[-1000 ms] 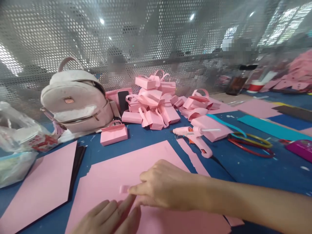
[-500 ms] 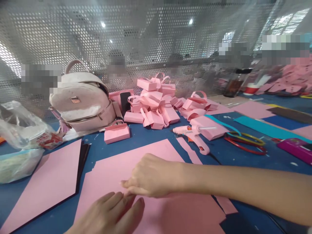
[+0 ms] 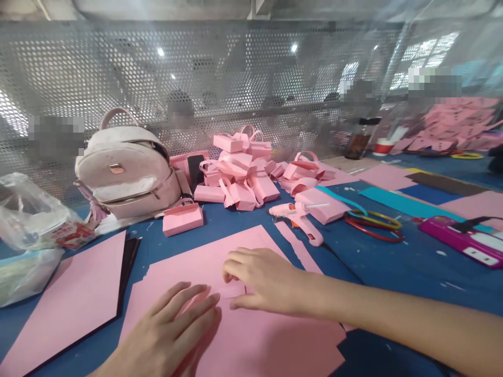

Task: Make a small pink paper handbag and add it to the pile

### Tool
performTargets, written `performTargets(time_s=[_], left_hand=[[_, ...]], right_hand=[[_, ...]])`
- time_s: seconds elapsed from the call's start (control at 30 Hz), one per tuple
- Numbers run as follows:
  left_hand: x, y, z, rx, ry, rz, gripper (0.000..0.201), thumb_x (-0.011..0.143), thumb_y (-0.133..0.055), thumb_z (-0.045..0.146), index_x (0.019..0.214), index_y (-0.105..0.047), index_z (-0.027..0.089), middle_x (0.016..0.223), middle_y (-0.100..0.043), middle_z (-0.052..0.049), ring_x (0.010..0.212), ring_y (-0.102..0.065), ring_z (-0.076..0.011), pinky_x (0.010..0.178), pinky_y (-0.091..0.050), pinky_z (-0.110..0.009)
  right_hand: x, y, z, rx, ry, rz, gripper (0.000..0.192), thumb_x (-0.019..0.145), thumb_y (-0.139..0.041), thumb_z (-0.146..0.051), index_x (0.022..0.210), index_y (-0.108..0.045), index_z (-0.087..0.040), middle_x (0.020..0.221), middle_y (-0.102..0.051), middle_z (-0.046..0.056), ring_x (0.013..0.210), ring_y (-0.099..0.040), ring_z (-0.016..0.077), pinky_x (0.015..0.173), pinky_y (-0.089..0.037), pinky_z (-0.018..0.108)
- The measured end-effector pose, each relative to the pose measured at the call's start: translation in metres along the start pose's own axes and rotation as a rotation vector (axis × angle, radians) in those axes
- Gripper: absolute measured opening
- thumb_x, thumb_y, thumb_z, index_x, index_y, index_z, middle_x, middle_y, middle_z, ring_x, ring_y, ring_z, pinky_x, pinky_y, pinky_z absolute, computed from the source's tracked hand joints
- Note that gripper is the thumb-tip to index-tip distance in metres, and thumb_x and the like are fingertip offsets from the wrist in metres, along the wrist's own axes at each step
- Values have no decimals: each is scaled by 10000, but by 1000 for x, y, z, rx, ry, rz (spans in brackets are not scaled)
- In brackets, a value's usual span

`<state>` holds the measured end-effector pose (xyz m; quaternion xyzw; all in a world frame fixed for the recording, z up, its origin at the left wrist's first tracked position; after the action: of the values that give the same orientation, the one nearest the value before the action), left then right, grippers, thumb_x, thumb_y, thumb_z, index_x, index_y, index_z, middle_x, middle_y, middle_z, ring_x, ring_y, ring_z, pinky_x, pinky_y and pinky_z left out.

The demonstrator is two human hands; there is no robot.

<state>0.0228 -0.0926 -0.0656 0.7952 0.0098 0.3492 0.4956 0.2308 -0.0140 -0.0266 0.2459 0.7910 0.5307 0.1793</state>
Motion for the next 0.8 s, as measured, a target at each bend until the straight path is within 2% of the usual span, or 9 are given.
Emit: performTargets(time_s=[0.07,0.2,0.37,0.57,0.67,0.8], left_hand=[[-2,-2,0,11,-28,-26,322,990,-449,179,1185,-703,139,1204,-744,-33,1096,-675,-262,917,-548,-395],[-4,-5,0,24,-26,-28,347,1014,-438,205,1261,-675,146,1234,-735,-40,1042,-718,-254,812,-595,-359],[-3,-2,2,62,-44,-14,352,1035,-393,179,1220,-691,159,1180,-759,-47,959,-763,-222,767,-624,-315],[2,5,-1,16,-21,-5,382,1012,-347,87,1087,-720,126,1058,-795,-41,952,-772,-200,752,-644,-278],[3,2,-1,15,-19,13,377,1000,-361,53,1054,-727,129,1055,-795,-39,942,-775,-202,740,-651,-286],[-1,-4,0,35,-23,25,364,995,-379,36,1057,-728,119,1094,-785,-44,946,-773,-206,749,-653,-295]], right_hand=[[-1,-2,0,35,-40,-3,198,829,-786,-259,940,-637,-193,946,-654,11,862,-618,193,725,-416,281],[2,-4,4,79,-43,-10,132,837,-745,-179,893,-627,-197,908,-637,3,838,-605,182,713,-406,266],[4,2,8,110,-11,-13,88,867,-684,-124,861,-636,-198,891,-624,3,843,-603,180,731,-414,265],[-2,4,16,215,87,-1,222,884,-578,-9,824,-662,-205,884,-606,2,873,-593,161,774,-433,252],[-14,5,22,273,120,25,343,874,-477,42,864,-697,-221,961,-627,23,927,-596,162,818,-449,263],[-45,12,31,316,28,94,349,977,-417,-95,1022,-718,-267,1105,-644,55,1029,-624,185,892,-475,306]])
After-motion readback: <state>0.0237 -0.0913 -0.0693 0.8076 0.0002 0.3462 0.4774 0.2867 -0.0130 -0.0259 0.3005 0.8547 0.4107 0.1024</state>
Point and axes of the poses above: each hand's wrist, its own x-axis towards the middle knuckle, its own y-axis out of the back of the hand, z = x × y, the point moved 2 cm from there along x, towards the middle knuckle
